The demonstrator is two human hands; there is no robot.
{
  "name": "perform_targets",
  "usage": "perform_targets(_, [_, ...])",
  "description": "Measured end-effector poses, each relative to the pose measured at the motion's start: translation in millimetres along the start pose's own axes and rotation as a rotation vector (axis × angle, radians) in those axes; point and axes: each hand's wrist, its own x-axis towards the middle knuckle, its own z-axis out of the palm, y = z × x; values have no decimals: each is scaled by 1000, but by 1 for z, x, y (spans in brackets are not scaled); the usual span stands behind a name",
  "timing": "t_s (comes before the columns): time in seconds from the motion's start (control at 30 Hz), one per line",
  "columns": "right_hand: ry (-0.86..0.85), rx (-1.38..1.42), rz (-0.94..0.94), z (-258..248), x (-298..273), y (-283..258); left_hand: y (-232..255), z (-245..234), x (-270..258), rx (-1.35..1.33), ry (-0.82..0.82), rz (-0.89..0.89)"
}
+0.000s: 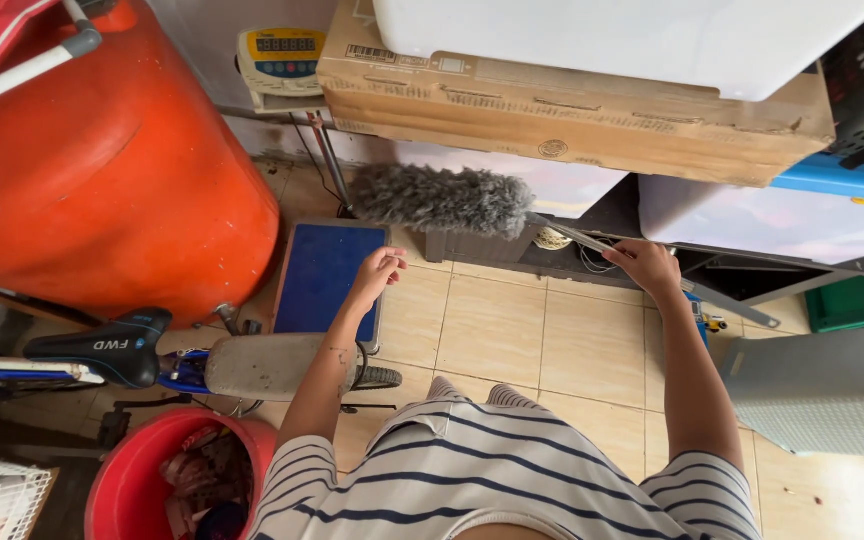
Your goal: The person uses a long-handled duster to wipe dust from stacked storage bins, a cardboard box, and a blue platform scale in a cluttered garage. The person moves around the area to reach different surfaces and continues dusting along the floor and nearby shelving.
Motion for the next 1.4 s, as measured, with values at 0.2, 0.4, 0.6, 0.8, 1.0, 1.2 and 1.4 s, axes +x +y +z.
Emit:
perform_targets(0.2, [193, 15, -188, -16, 38, -58, -9, 2, -1, -3, 28, -27])
perform_targets(0.4, [413, 76, -337, -59, 76, -154, 10, 15, -15, -34, 56, -4])
perform_targets(0.6, [358, -9, -250, -83, 126, -159, 15, 36, -27, -39, 96, -23])
perform_targets(0.8, [308, 21, -235, -100, 124, -91, 13, 71, -34, -19, 93, -30])
perform_targets(1.0, [291, -15, -204, -91, 154, 27, 10, 117, -25, -39, 45, 1])
perform_targets(1.2, [305, -87, -75, -124, 115, 141, 17, 169, -27, -25, 11, -26])
perform_targets(1.4, [359, -128, -22, -155, 69, 260, 18, 215, -31, -15, -17, -25])
